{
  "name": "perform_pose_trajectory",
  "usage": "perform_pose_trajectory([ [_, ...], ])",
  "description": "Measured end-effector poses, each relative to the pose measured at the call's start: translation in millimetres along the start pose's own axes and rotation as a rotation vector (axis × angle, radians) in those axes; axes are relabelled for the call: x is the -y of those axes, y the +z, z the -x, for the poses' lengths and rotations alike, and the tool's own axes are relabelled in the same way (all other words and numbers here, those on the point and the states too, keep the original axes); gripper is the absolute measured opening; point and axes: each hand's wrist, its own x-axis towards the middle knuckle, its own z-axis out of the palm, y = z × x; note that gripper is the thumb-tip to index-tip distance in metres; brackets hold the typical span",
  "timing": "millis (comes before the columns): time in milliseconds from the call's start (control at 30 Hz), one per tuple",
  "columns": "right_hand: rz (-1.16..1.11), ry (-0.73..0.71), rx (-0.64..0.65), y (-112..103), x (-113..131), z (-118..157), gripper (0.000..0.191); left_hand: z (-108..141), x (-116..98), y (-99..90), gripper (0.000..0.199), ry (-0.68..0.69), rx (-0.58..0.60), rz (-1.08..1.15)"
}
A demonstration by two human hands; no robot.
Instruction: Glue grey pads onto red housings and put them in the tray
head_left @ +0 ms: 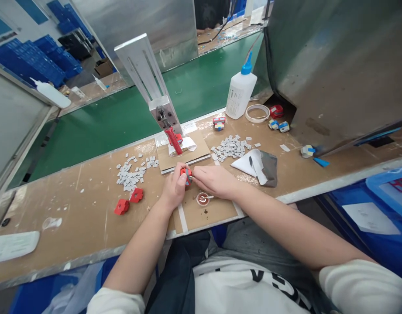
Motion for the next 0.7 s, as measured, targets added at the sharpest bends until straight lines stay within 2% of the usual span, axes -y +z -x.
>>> perform_pose_trajectory([
  [167,0.018,-0.027,0.049,4.3,-0.7,0.2,0.025,0.7,-1.8,-1.4,0.042,0.013,0.023,-0.121],
  [467,-0.025,-0.031,0.054,3.9,0.1,1.3,0.030,2.2,-4.3,-0.2,0.046,0.009,0.034,-0.211],
  [700,-0.074,0.146,0.114,6.8,3.4,2.4,0.029,4.2,-7.2,3.3,0.039,-0.023,0.022,-0.259],
])
